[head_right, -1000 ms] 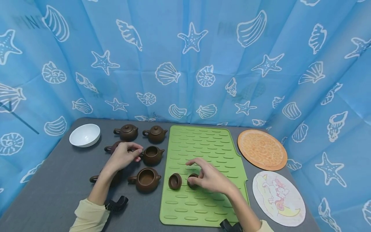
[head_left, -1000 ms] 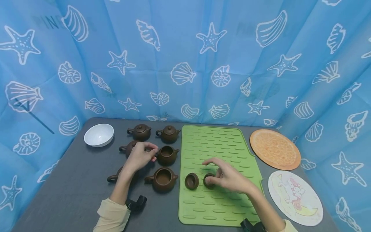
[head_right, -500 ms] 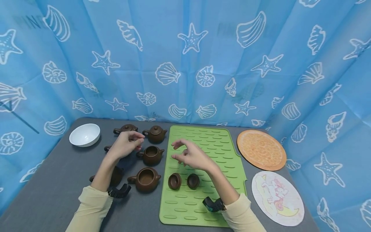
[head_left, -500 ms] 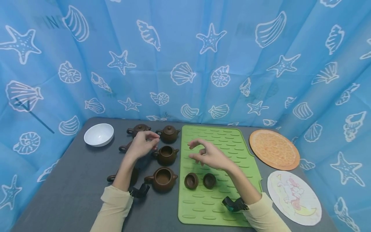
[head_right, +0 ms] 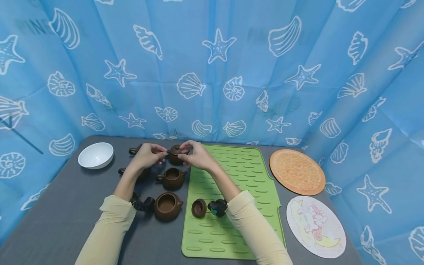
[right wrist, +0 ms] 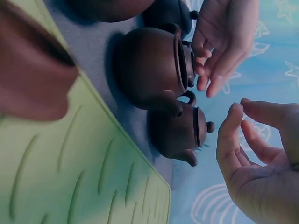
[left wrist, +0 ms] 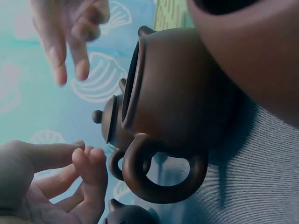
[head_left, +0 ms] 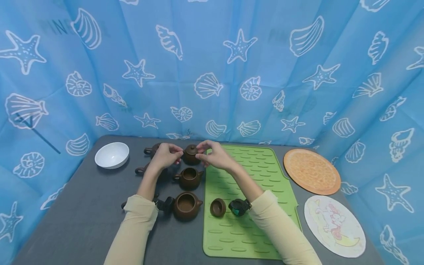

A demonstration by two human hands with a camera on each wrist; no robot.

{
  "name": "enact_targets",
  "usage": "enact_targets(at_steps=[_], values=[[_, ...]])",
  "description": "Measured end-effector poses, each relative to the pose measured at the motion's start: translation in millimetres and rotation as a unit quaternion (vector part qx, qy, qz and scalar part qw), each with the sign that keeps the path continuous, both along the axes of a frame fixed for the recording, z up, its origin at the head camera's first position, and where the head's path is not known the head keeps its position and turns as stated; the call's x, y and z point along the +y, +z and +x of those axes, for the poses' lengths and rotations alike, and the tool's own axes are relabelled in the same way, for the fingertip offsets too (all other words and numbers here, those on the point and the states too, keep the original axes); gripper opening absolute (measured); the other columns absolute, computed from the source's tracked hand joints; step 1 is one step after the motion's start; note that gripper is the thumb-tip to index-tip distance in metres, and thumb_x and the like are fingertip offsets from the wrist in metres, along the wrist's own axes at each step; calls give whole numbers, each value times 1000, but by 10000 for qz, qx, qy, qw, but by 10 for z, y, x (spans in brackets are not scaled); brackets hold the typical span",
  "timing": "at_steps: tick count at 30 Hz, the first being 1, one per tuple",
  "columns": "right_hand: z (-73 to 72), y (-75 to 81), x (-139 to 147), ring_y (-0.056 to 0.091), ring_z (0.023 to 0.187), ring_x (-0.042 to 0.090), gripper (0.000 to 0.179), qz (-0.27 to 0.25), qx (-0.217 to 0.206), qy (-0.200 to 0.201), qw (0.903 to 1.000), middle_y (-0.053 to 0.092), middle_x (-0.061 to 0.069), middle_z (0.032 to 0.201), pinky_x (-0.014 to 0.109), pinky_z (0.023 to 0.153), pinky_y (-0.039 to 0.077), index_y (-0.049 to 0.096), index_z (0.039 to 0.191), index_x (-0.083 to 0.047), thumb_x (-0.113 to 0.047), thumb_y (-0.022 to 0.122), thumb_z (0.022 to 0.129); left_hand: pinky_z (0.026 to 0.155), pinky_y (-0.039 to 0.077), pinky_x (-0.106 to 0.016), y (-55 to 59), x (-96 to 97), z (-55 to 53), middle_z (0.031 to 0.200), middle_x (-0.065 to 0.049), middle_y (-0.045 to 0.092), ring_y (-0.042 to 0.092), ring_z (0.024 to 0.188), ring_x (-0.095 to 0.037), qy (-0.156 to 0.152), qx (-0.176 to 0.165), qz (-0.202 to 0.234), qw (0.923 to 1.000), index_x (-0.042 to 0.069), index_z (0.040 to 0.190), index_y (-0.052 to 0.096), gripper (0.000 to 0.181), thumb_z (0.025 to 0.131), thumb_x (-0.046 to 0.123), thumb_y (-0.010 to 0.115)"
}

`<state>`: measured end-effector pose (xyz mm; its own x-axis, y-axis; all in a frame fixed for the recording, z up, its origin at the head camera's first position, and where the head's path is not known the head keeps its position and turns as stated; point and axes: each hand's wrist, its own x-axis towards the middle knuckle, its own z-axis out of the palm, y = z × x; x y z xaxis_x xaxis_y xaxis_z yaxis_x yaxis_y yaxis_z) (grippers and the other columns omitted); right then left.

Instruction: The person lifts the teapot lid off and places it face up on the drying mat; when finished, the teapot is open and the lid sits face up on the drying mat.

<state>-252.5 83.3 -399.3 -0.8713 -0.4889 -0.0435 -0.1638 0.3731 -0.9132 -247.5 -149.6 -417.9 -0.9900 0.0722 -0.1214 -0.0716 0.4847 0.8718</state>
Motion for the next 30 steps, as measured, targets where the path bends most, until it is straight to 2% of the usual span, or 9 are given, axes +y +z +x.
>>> enact_targets(at_steps=[6, 10, 13, 16, 22, 27, 30], values=[[-137, -95, -178, 74, 99, 51, 40, -117, -178, -309, 9993, 68, 27, 128, 58, 87, 68, 58, 141, 6, -10, 68, 106, 93, 68, -49, -21, 10, -97, 112, -25, 75, 75, 80, -17, 292, -143, 274, 9991, -8, 133, 69, 29, 109, 8, 61], [-234, -177, -252, 74, 85, 34, 38, -80, -200, -661, 9976, 71, 25, 119, 46, 77, 70, 60, 140, 5, -12, 67, 107, 95, 68, -48, -28, 40, -158, 111, -25, 75, 77, 78, -14, 313, -178, 358, 9987, -10, 137, 66, 32, 110, 6, 58], [-290, -222, -304, 68, 74, 20, 36, -46, -209, -843, 9962, 72, 20, 111, 37, 69, 68, 62, 138, 4, -13, 69, 106, 96, 68, -47, -29, 55, -196, 115, -27, 75, 76, 76, -10, 365, -246, 380, 9983, -10, 138, 65, 33, 110, 5, 57], [-332, -273, -346, 62, 67, 13, 32, 6, -193, -968, 9951, 70, 13, 100, 31, 62, 64, 65, 134, 3, -13, 69, 106, 97, 67, -45, -36, 53, -220, 120, -29, 74, 75, 74, -8, 426, -371, 419, 9975, -10, 137, 66, 32, 110, 4, 56], [-362, -315, -387, 58, 64, 12, 24, 60, -114, -1117, 9937, 62, 2, 86, 32, 58, 60, 68, 127, 0, -13, 69, 107, 94, 69, -41, -80, 32, -257, 115, -26, 75, 75, 71, -8, 596, -501, 330, 9964, -8, 132, 70, 27, 110, 4, 58], [-330, -296, -357, 59, 64, 13, 23, -179, 81, -1110, 9936, 63, 3, 86, 25, 53, 56, 68, 125, 2, -12, 70, 106, 88, 70, -36, -128, 38, -284, 113, -23, 74, 75, 69, -8, 765, -579, 355, 9948, -6, 127, 72, 23, 109, 4, 62], [-270, -261, -304, 59, 62, 13, 23, -226, 237, -1036, 9941, 64, 4, 86, 26, 53, 56, 68, 124, 3, -10, 71, 105, 86, 70, -36, -133, 42, -284, 115, -24, 73, 74, 68, -9, 774, -560, 380, 9947, -6, 126, 73, 23, 108, 3, 62]])
